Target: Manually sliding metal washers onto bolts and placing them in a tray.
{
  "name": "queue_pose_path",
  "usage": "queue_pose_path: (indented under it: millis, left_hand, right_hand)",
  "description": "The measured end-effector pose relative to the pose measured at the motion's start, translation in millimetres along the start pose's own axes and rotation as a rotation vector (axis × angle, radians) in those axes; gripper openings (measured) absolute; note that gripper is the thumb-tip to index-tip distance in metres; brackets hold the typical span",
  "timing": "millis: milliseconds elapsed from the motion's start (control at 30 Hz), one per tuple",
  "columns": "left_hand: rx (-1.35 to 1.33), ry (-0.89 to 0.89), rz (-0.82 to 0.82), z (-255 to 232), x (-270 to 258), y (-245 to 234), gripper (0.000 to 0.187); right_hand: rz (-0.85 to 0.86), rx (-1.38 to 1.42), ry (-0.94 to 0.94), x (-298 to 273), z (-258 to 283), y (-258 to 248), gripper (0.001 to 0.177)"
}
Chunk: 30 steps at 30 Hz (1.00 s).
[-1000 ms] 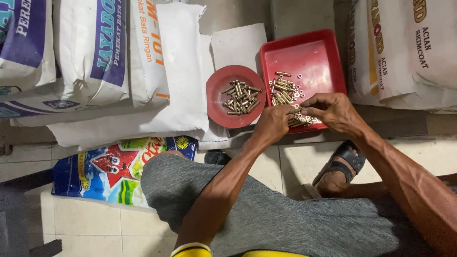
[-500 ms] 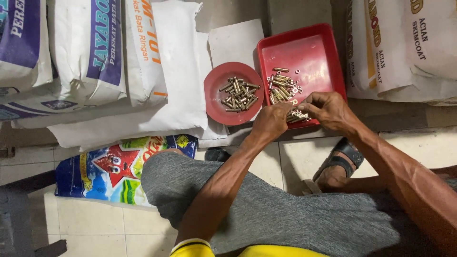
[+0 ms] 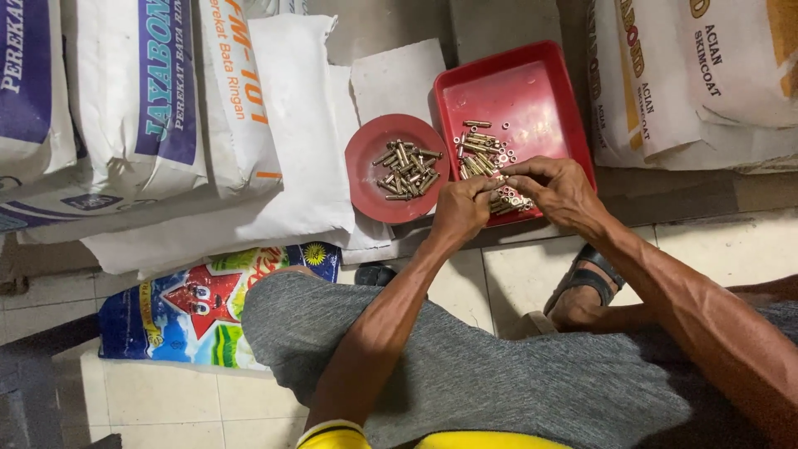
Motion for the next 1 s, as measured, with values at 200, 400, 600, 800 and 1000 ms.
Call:
queue_pose_path:
  millis: [200, 400, 600, 800, 1000]
  left_hand:
    - [0.037, -0.012, 0.009, -2.2, 1.2, -5.6, 0.019]
    - [0.120, 0.056, -0.014, 17.9, 5.0, 2.5, 0.017]
    - [0.066, 0.054, -0.019, 0.4, 4.6, -8.0, 0.013]
    - [0.005, 0.069, 0.010, 17.0, -1.6, -8.6, 0.016]
    - [0.019, 0.104, 0.020, 12.2, 3.8, -3.1, 0.009]
  right_hand:
    - [-0.010, -0.051, -0.054, 6.4, 0.4, -8.5, 0.027]
    - [0.017, -0.192, -0.006, 11.1, -5.9, -12.7, 0.014]
    - [0.061, -0.229, 0.026, 11.2, -34.4, -11.5, 0.028]
    - [0.187, -0.297, -0.084, 13.8, -21.4, -9.6, 0.010]
    - [0.282, -0.392, -0.280, 27.3, -43.7, -28.8, 0.008]
Point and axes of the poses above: each hand's wrist, its own x-axis towards the middle knuckle, its own y-axis out of the palm, z = x × y, the point moved 1 cm from there along x, towards the middle knuckle, and after that the axes turned 15 degrees about x, right-handed, at the moved point
